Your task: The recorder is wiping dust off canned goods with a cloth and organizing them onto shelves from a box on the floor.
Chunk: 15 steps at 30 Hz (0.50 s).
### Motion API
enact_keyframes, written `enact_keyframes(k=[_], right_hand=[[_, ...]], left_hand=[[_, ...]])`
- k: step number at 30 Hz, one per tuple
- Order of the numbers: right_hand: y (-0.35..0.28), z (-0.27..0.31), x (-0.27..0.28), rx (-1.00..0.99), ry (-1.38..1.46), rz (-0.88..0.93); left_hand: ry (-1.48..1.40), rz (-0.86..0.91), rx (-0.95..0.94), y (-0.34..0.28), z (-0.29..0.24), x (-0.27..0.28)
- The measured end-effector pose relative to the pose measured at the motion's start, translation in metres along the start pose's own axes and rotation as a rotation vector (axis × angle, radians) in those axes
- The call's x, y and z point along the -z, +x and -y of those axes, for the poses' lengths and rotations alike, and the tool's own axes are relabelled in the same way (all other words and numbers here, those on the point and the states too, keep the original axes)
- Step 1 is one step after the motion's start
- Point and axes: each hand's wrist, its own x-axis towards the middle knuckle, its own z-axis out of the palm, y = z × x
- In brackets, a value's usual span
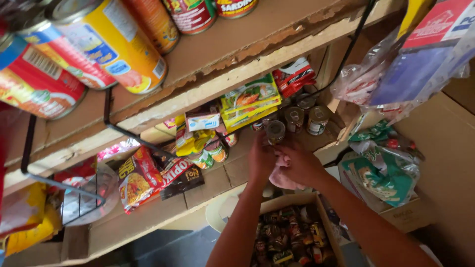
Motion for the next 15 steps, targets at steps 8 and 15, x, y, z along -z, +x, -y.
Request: enact_keyframes(k=[8, 15], right_hand=[[0.035, 0.008, -0.037, 0.08, -0.055, 0.193], [0.044, 0.024, -0.046, 0.151, -0.015, 0.086]], left_hand=[[0.364, -0.326, -0.09, -0.011, 0.004, 0.039], [0.279, -0.275, -0.078, -0.007, -0.008, 0.041]])
